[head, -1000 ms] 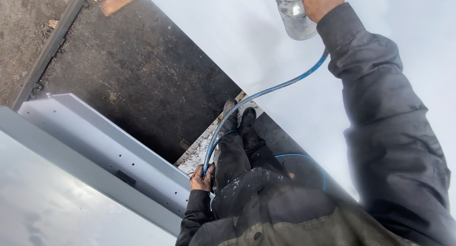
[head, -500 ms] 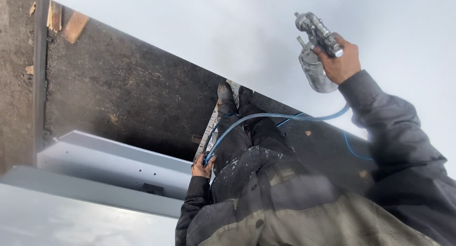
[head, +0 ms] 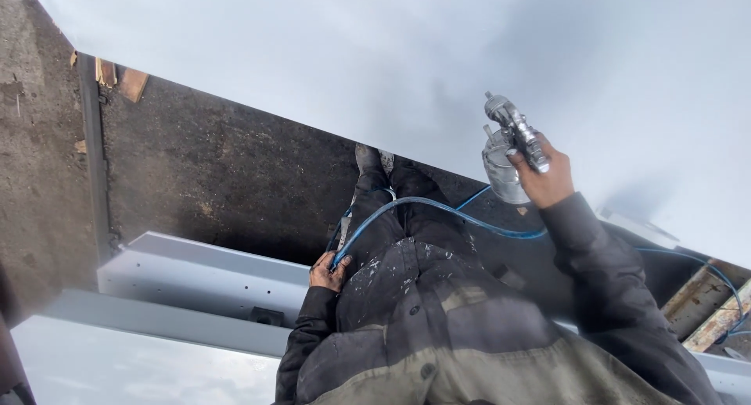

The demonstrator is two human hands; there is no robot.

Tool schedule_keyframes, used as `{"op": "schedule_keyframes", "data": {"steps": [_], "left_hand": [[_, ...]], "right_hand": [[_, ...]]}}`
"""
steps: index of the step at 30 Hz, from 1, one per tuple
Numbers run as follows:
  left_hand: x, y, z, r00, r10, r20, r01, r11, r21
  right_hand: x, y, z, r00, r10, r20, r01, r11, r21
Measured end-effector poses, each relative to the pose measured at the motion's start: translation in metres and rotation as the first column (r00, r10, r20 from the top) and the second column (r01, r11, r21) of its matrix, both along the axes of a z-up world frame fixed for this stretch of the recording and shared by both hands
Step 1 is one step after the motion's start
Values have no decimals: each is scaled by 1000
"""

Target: The person adjusts a silver spray gun and then proceeds to spray paint a large, white, flat surface. They move along the length of the surface, applying the paint in a sweeping motion while holding a blue air hose.

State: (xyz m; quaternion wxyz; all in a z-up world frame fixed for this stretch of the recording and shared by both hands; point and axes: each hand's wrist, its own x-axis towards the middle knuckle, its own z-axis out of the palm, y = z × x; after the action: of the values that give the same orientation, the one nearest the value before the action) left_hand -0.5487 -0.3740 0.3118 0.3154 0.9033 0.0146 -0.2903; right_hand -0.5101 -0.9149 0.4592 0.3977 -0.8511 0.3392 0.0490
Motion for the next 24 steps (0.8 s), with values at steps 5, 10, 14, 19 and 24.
{"op": "schedule_keyframes", "data": {"steps": [5, 10, 14, 19, 24], "left_hand": [[-36, 15, -7, 994, 109, 32, -111, 991, 68], [-35, 7, 7, 951, 310, 24, -310, 949, 53], [-34, 14, 14, 901, 430, 57, -432, 902, 23], [-28, 15, 33, 943, 331, 15, -331, 943, -11], [28, -14, 93, 999, -16, -50, 10, 992, -128]], "right_hand": [[49, 20, -8, 968, 146, 203, -141, 989, -38], [115, 40, 16, 901, 194, 389, -221, 975, 25], [146, 53, 25, 822, 256, 509, -295, 955, -3], [121, 42, 8, 888, 215, 406, -249, 968, 33], [81, -10, 0, 958, 69, 277, -96, 992, 85]]}}
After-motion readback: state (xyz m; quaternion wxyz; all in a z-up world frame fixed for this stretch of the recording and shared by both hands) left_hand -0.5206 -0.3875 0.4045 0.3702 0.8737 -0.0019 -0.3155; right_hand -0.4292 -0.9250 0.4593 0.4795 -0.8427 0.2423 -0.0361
